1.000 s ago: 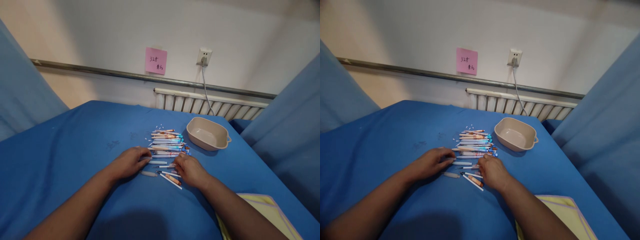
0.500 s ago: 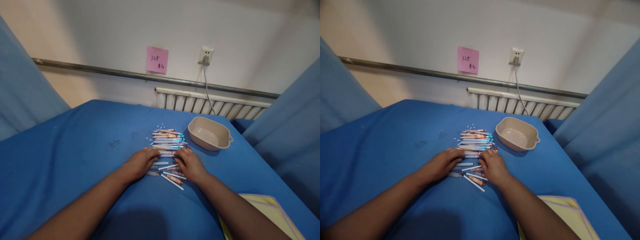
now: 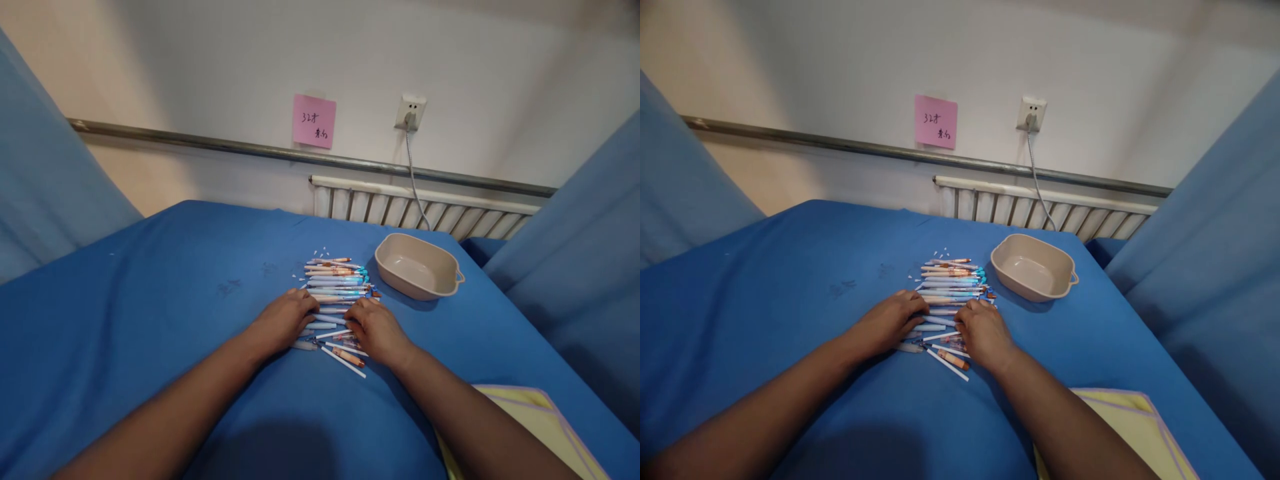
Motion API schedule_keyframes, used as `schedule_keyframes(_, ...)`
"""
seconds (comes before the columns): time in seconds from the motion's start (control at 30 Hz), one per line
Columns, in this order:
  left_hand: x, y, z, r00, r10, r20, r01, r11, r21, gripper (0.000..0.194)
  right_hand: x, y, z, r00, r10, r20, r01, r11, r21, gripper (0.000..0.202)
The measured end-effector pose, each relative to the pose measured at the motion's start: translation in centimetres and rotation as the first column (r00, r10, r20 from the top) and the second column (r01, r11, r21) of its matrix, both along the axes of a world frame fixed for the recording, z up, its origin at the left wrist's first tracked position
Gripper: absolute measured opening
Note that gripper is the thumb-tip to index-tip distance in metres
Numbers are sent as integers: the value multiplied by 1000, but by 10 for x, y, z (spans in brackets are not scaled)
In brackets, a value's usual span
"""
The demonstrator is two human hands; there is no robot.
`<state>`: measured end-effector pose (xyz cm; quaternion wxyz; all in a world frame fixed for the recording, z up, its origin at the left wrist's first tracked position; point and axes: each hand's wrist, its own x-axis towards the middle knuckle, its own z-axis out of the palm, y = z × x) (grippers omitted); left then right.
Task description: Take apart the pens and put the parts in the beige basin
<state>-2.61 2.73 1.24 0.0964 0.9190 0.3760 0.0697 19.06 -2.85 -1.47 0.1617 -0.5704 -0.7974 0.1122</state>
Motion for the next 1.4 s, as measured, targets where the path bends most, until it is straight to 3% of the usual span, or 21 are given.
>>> schedule_keyframes(0.3,2,-3,-6,999,-6,53,6,1000,2,16,-10,0,-3,997,-15,74,12,999,42,14)
schedule_keyframes(0.47,1,-7,-9,995,21,98,-21,1000,-3,17,-12,0,-7,998,-43,-45,44,999,27,18)
schedule_keyframes(0.57,1,-6,-8,997,9,73,-9,1000,-2,20,-10,3,-13,994,17,-113,-19,1000,-21,21)
schedule_keyframes(0.7,2,-7,-5,996,-56,68,58,998,-22,28,-6,5,-17,985,77,-154,-70,996,48,20)
schedule_keyframes(0.87,1,-10,-2,973,-9,231,13,1000,-16,31,-5,4,-17,965,85,-247,-70,995,71,20)
schedule_keyframes(0.97,1,-11,0,975,24,220,-7,997,-76,24,-6,3,-18,958,86,-274,-64,994,92,19)
schedule_keyframes(1.07,1,-11,0,963,68,260,-45,994,-95,32,-6,3,-20,958,108,-264,-80,990,113,18)
schedule_keyframes(1.17,0,-13,1,953,20,301,-3,998,-55,44,-5,2,-20,961,109,-254,-85,991,103,18)
schedule_keyframes(1.27,0,-12,2,968,49,245,-25,995,-99,32,-4,2,-18,962,100,-255,-77,992,100,18)
schedule_keyframes(1.4,-3,-9,1,963,88,255,-67,994,-92,37,-3,2,-15,963,95,-253,-72,993,97,19)
